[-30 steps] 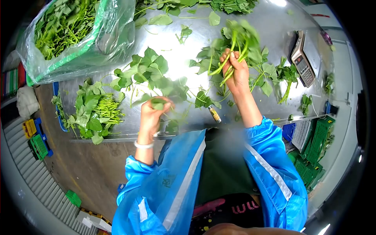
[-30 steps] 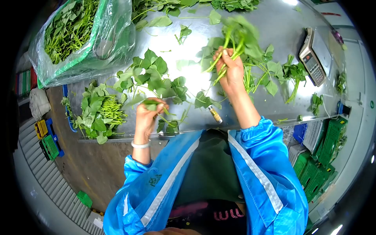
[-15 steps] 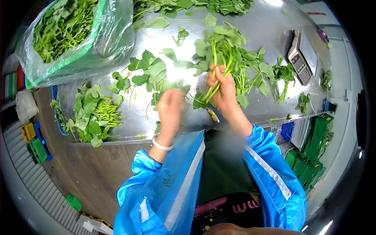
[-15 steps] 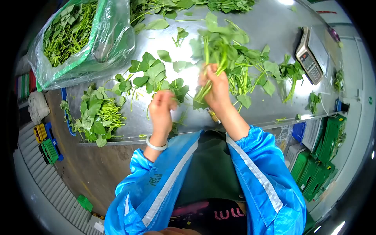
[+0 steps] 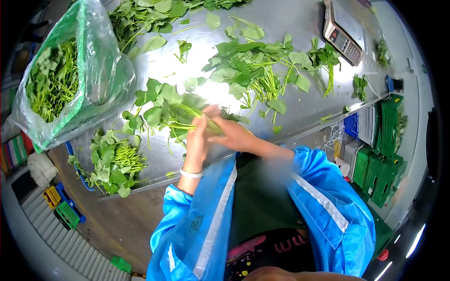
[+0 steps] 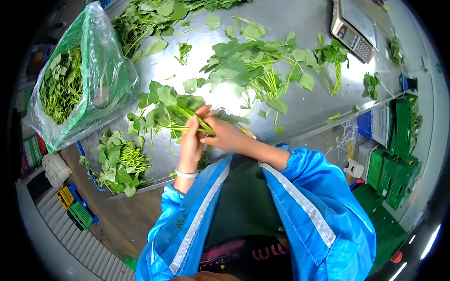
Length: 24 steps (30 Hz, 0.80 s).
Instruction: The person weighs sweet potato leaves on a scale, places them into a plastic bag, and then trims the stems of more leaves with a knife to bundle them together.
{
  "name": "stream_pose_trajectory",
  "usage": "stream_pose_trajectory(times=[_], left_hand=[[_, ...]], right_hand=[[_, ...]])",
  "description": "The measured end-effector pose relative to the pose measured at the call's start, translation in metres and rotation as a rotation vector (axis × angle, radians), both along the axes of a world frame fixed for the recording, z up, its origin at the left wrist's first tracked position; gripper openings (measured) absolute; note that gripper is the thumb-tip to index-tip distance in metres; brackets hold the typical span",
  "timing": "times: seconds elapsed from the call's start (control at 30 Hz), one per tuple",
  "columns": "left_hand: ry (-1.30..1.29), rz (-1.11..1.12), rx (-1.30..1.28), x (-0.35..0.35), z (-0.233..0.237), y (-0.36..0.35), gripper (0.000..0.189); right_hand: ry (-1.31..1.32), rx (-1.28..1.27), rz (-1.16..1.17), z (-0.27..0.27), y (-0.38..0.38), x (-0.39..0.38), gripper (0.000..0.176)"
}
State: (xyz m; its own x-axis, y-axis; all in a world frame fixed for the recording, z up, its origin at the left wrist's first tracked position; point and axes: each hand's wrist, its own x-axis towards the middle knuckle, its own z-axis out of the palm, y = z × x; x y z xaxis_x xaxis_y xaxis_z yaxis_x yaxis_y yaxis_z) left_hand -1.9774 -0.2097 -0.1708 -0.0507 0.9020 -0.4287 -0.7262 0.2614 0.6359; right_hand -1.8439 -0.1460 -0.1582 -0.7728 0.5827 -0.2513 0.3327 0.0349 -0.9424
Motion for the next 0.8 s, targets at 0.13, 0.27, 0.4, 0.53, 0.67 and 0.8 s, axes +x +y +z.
stream_pose_trajectory(times=[0.13, 0.27, 0.4, 0.53, 0.67, 0.8], left_hand=[[-0.124, 0.203, 0.015, 0.003, 0.001, 0.007, 0.034], [-0.128, 0.007, -0.025, 0.007, -0.018, 0.009, 0.035], [-0.198, 0.226, 0.086, -0.005, -0.009, 0.023, 0.041], [-0.033, 0.263, -0.022, -0.006, 0.0, 0.032, 0.031], [-0.196, 0.24, -0.024, 0.004, -0.008, 0.04, 0.015], [-0.1, 0.291, -0.112, 0.027, -0.008, 0.054, 0.018]], right_hand=[[-0.043, 0.069, -0.001, -0.012, 0.001, 0.021, 0.035], [0.018, 0.034, 0.106, -0.014, 0.016, 0.025, 0.039], [-0.036, 0.283, -0.096, -0.038, 0.102, 0.057, 0.024], [-0.397, 0.954, -0.367, -0.099, 0.192, 0.111, 0.021], [-0.442, 0.903, -0.226, -0.101, 0.21, 0.126, 0.02], [-0.175, 0.286, -0.43, -0.026, 0.16, 0.101, 0.023]])
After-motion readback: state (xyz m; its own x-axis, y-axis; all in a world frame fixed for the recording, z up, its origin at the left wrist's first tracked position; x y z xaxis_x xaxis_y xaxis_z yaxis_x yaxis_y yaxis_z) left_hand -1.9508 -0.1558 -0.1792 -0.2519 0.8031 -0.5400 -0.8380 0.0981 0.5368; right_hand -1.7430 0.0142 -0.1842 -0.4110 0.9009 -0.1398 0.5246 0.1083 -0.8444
